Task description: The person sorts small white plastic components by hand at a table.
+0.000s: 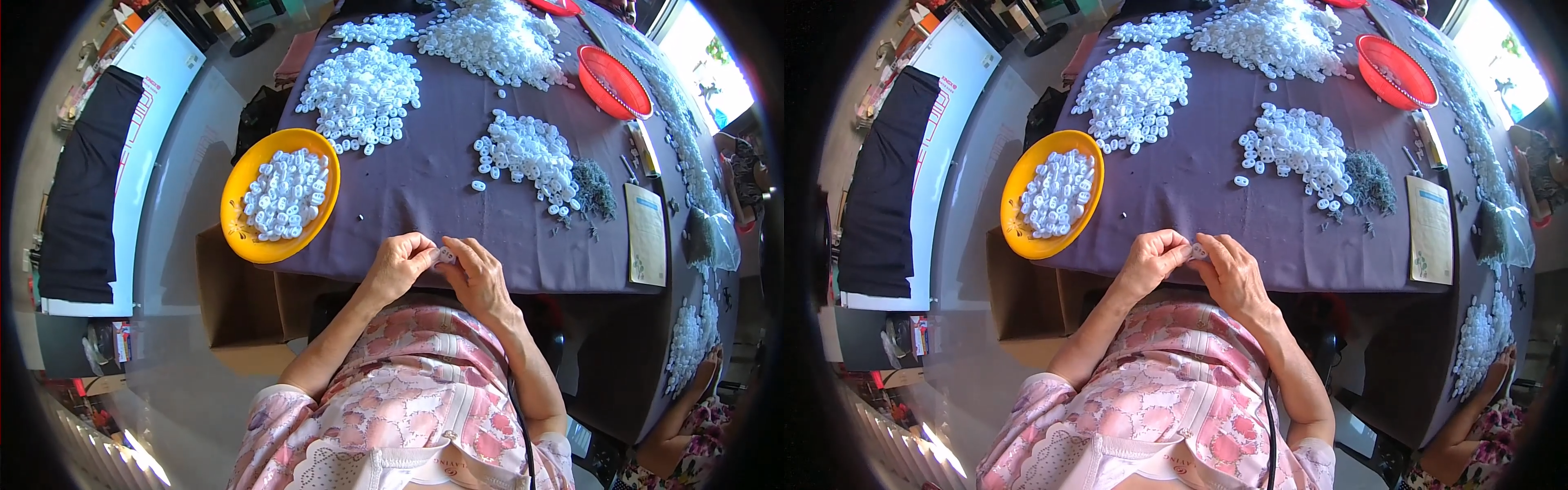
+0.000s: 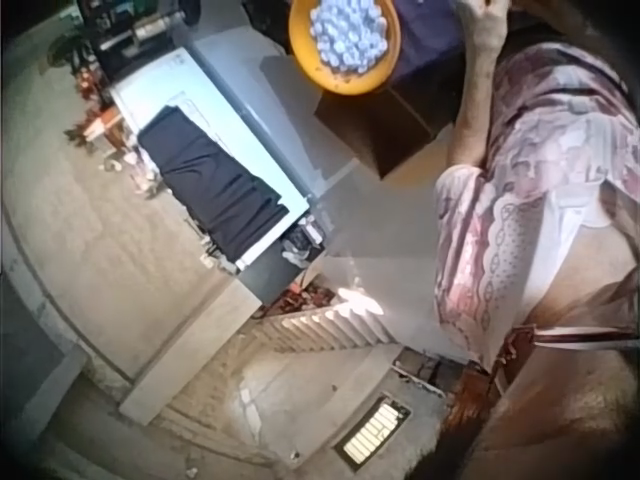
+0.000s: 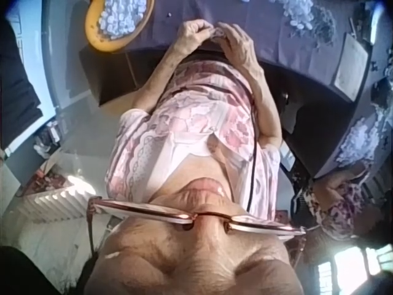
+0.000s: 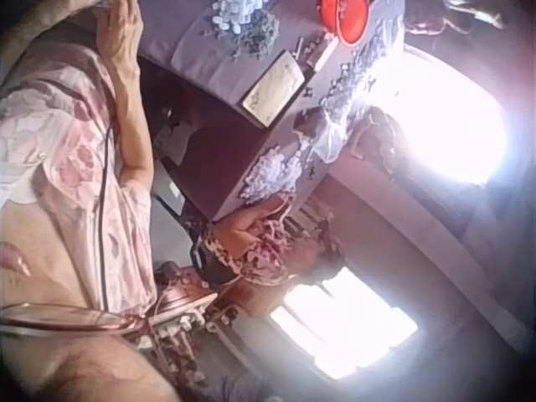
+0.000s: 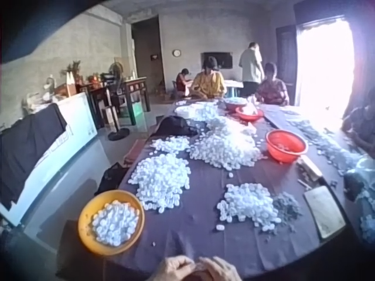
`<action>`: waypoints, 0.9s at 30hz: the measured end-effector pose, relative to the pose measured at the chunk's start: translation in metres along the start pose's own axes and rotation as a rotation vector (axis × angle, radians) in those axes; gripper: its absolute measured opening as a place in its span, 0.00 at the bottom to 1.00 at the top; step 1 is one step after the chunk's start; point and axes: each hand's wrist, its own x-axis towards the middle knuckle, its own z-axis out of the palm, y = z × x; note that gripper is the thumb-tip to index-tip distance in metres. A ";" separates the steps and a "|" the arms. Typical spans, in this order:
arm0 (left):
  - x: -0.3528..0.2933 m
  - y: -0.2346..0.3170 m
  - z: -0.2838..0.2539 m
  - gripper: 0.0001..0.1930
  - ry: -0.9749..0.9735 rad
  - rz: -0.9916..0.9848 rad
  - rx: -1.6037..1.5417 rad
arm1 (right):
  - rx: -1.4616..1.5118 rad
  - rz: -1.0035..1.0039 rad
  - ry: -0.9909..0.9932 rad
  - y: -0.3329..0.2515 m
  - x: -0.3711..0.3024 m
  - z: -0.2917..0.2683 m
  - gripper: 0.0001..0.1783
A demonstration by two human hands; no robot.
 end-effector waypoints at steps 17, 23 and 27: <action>-0.005 -0.009 0.022 0.05 0.135 0.000 -0.286 | -0.025 -0.068 0.226 0.009 -0.001 0.016 0.17; -0.004 -0.011 0.025 0.06 0.154 -0.024 -0.288 | -0.026 -0.029 0.226 0.015 -0.004 0.017 0.16; -0.002 -0.015 0.026 0.08 0.150 -0.049 -0.353 | 0.096 0.073 0.187 0.013 -0.004 0.015 0.16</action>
